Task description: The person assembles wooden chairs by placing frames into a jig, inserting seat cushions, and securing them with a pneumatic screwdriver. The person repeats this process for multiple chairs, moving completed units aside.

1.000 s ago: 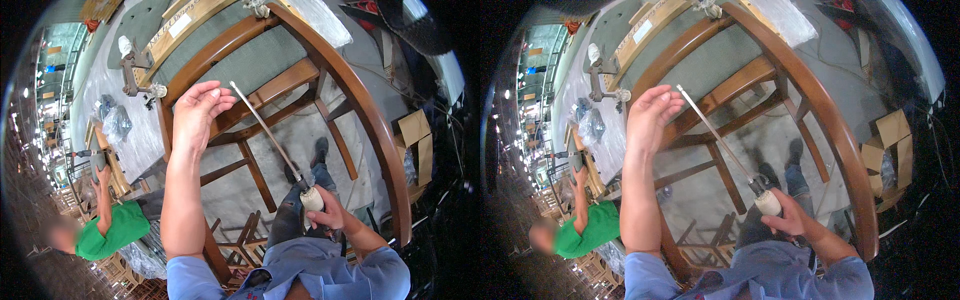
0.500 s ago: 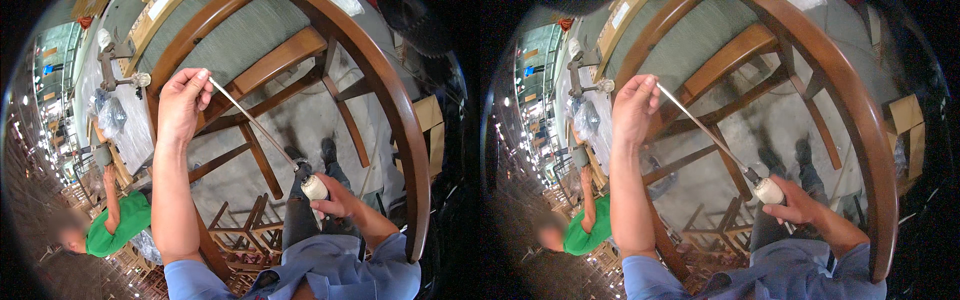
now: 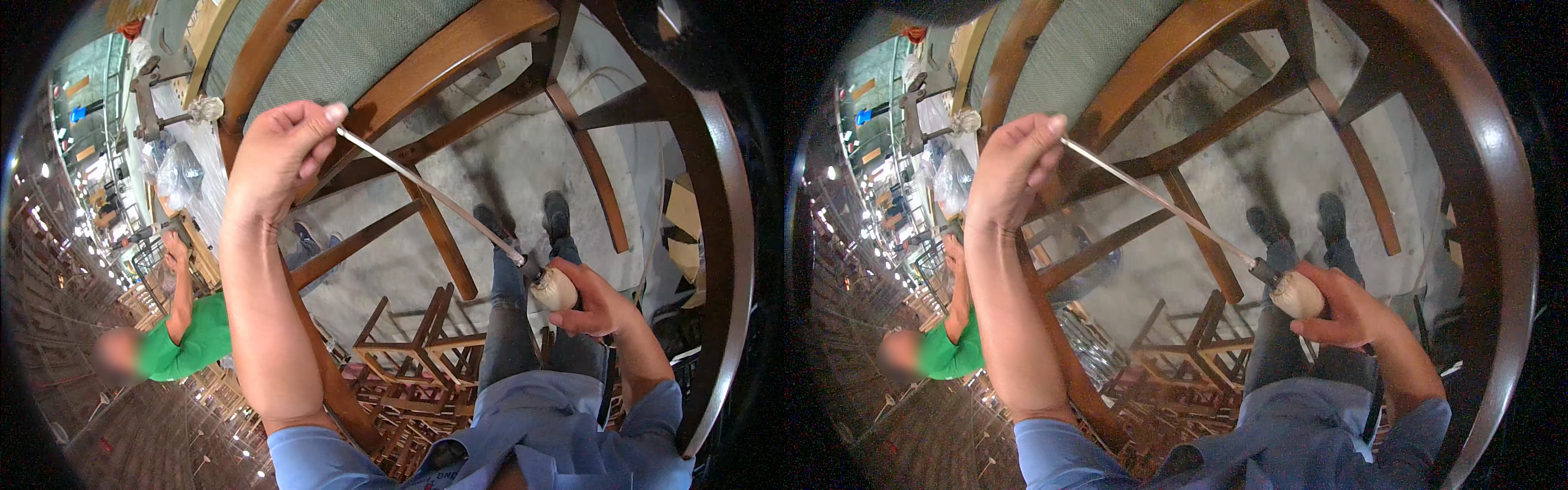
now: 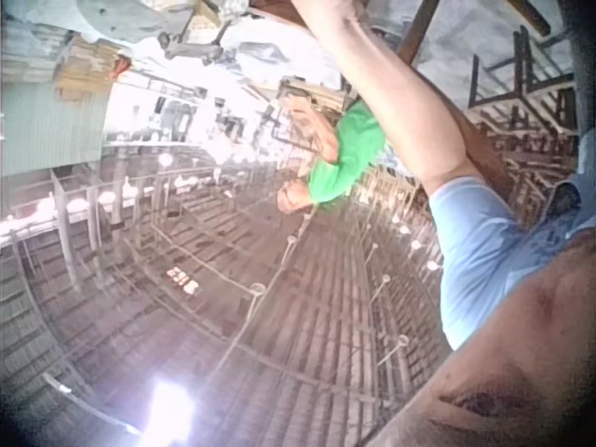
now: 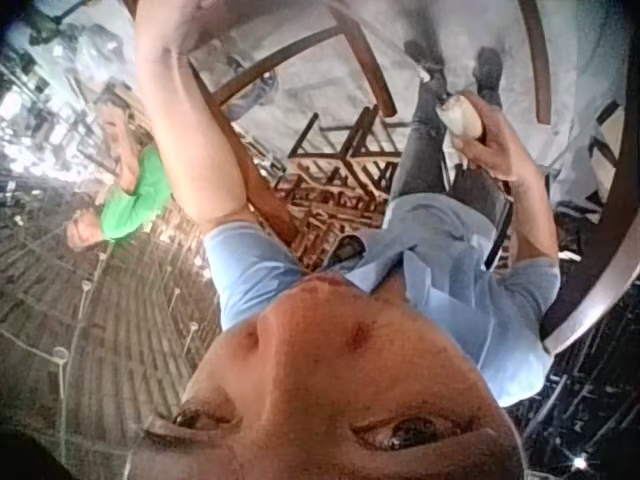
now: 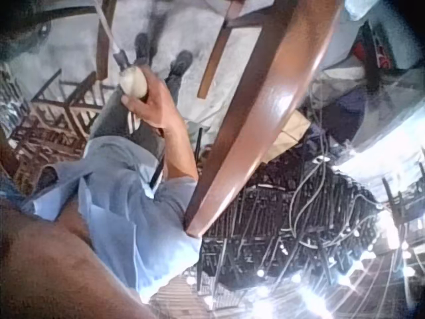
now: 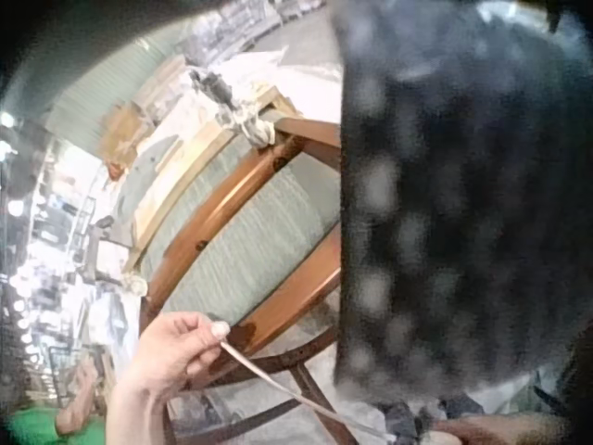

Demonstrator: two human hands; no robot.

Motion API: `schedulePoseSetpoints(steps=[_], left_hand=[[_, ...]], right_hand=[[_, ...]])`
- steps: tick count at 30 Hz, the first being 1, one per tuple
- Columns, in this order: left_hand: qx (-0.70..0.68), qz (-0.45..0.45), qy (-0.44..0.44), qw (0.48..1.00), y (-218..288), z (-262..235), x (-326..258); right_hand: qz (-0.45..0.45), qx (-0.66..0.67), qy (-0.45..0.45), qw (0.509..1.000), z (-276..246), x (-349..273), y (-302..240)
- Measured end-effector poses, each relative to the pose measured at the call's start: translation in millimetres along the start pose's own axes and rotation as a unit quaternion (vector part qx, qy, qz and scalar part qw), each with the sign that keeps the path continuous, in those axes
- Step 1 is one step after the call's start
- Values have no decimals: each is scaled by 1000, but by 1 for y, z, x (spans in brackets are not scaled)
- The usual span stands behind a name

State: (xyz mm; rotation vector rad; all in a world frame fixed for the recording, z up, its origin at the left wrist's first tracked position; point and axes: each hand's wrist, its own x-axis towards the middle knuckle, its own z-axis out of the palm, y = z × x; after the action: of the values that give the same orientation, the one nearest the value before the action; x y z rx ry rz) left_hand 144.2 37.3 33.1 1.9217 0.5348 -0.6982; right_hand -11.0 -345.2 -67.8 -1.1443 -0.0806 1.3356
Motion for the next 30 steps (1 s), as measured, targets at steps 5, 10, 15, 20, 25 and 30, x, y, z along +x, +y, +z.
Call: schedulePoseSetpoints(steps=[5, 10, 15, 20, 25, 30], left_hand=[[-101, 16, 54, 993, 9, 16, 2], [-30, 23, 87, 995, 8, 20, 1], [-9, 62, 94, 994, 5, 24, 3], [10, 70, 100, 992, 8, 28, 3], [3, 74, 104, 992, 6, 28, 2], [9, 63, 117, 991, 9, 31, 1]], right_hand=[[-78, 154, -27, 985, 26, 28, 6], [-86, 231, -9, 969, 54, 60, -28], [-78, 304, -12, 949, 72, 67, -41], [-110, 344, -11, 932, 85, 72, -37], [-107, 351, -34, 930, 88, 75, -39], [-109, 349, -39, 930, 87, 79, -43]])
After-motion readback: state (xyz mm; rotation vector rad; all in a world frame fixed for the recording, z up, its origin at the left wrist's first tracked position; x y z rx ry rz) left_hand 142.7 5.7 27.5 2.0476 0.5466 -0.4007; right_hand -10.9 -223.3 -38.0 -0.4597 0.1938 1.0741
